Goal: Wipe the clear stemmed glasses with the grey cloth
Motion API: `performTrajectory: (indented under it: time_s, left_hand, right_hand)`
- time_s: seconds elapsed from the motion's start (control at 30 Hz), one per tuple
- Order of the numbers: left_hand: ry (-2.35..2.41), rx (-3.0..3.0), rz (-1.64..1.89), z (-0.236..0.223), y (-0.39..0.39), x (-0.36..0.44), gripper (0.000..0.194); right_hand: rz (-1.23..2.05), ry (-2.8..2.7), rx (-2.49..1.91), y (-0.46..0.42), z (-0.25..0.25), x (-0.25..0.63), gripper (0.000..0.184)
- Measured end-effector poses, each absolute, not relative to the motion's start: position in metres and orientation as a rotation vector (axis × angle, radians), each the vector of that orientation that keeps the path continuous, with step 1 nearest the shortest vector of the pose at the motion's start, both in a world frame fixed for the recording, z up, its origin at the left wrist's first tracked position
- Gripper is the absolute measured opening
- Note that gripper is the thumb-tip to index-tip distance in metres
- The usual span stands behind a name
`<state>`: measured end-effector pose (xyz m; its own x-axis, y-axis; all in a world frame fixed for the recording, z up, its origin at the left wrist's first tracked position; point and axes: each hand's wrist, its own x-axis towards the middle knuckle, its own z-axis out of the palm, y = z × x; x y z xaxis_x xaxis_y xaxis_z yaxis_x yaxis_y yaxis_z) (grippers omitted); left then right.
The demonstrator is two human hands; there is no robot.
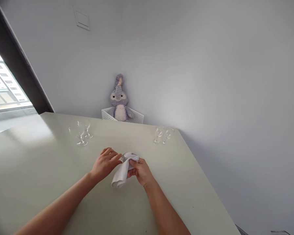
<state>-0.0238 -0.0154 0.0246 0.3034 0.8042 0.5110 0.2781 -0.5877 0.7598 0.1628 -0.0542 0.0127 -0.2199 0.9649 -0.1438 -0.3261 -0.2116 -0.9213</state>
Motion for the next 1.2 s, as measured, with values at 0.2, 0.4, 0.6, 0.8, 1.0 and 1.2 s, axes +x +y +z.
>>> performTrajectory:
  time_s: [0.2, 0.4, 0.6, 0.8, 1.0, 1.2]
  left_hand:
    - [0.945, 1.860, 0.667, 0.019, -0.017, -0.028, 0.022]
    - [1.022, 2.011, 0.795, 0.016, -0.023, -0.020, 0.025]
    - [1.103, 2.327, 0.908, 0.013, -0.016, -0.023, 0.023]
    - [0.886, 1.702, 0.521, 0.021, -0.019, -0.028, 0.032]
    - [0.994, 1.977, 0.892, 0.015, -0.017, -0.024, 0.032]
    - [1.035, 2.270, 1.017, 0.012, -0.011, -0.030, 0.031]
  right_hand:
    - [1.583, -1.417, -1.019, -0.061, 0.029, 0.178, 0.025]
    - [1.547, -1.273, -1.068, -0.057, 0.027, 0.179, 0.030]
    - [1.581, -1.125, -0.982, -0.054, 0.013, 0.163, 0.035]
    - [1.600, -1.421, -0.946, -0.064, 0.035, 0.178, 0.035]
    - [1.519, -1.252, -0.993, -0.058, 0.025, 0.174, 0.028]
    - [1.592, -1.270, -0.968, -0.060, 0.018, 0.163, 0.036]
